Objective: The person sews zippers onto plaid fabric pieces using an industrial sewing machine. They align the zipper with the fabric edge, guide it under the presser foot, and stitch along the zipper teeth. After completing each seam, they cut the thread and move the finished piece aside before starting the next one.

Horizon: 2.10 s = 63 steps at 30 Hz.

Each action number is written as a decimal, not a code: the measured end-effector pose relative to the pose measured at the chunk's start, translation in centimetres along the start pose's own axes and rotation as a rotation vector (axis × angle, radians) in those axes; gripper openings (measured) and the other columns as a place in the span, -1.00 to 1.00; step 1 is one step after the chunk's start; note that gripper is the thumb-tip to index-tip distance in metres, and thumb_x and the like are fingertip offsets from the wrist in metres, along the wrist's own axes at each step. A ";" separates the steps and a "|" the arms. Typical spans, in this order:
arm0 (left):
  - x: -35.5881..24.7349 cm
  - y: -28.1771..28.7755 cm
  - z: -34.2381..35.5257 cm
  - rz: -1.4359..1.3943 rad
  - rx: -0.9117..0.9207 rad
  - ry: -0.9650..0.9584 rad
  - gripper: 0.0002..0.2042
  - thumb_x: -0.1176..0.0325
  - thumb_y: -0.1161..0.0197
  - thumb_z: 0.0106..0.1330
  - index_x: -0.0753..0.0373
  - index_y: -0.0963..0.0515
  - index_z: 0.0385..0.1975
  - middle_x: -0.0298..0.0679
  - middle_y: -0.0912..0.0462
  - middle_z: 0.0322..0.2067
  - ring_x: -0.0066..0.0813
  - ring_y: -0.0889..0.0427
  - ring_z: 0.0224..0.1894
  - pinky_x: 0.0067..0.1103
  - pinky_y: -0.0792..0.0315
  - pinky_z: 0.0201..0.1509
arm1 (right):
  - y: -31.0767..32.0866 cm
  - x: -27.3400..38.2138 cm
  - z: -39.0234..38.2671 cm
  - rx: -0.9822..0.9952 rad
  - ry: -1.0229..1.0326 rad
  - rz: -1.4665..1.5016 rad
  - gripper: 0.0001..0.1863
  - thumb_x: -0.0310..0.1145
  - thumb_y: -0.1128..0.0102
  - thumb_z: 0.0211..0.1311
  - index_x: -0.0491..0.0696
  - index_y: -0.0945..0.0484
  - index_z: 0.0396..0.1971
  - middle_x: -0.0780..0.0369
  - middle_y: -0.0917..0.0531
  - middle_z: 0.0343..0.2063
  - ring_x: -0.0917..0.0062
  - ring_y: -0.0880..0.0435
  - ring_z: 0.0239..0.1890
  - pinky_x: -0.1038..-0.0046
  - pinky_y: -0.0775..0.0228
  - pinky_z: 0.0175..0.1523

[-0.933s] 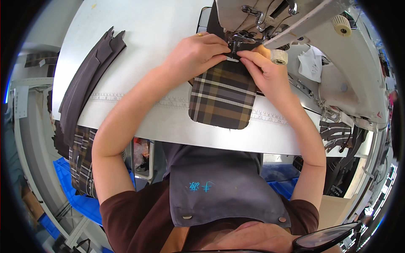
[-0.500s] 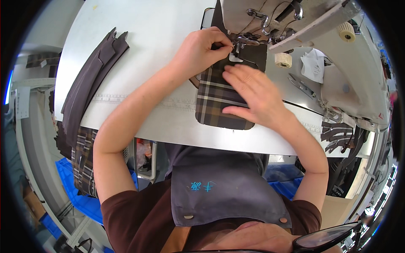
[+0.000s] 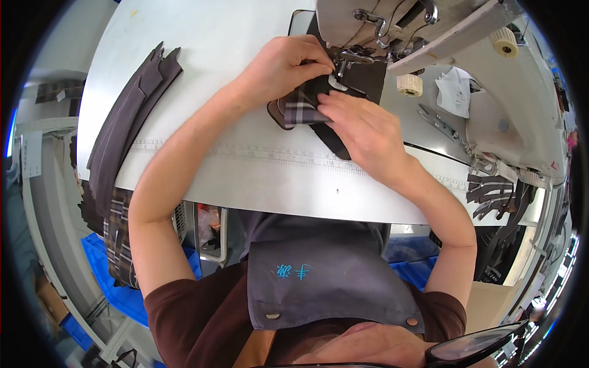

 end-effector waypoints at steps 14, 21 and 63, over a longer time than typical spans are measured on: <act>-0.3 -0.1 0.0 0.103 -0.066 0.081 -0.87 0.37 -0.24 0.09 0.29 -0.64 -0.48 -0.23 -0.61 -0.47 -0.23 -0.58 -0.46 -0.45 -0.43 -0.35 | -1.5 0.7 -1.4 0.122 0.062 -0.097 -0.68 -0.49 -0.17 -0.09 -0.17 -0.54 -0.22 0.14 -0.62 -0.12 0.36 -0.60 -0.07 0.43 -0.47 -0.09; -1.0 -0.1 0.1 0.178 -0.029 0.000 -0.86 0.38 -0.28 0.11 0.33 -0.63 -0.42 -0.21 -0.59 -0.54 -0.38 -0.53 -0.52 -0.53 -0.39 -0.41 | -1.8 0.9 -1.3 0.126 0.073 -0.095 -0.64 -0.48 -0.17 -0.10 -0.17 -0.52 -0.19 0.14 -0.60 -0.09 0.36 -0.58 -0.04 0.41 -0.44 -0.05; -2.6 -1.2 -2.1 0.525 -0.206 -0.430 -0.76 0.56 -0.17 -0.05 0.21 -0.65 -0.36 -0.37 -0.63 -0.32 -0.37 -0.60 -0.26 -0.54 -0.54 -0.24 | -0.8 -6.1 -0.5 0.232 -0.143 -0.213 -0.64 -0.60 -0.10 0.11 0.03 -0.56 -0.08 0.34 -0.58 -0.05 0.44 -0.57 -0.02 0.46 -0.52 -0.11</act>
Point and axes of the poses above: each hand's wrist, its own z-axis towards the middle knuckle, its own y-axis out of the back of the hand, x = y × z, the point moved 10 cm from there along z, towards the middle knuckle
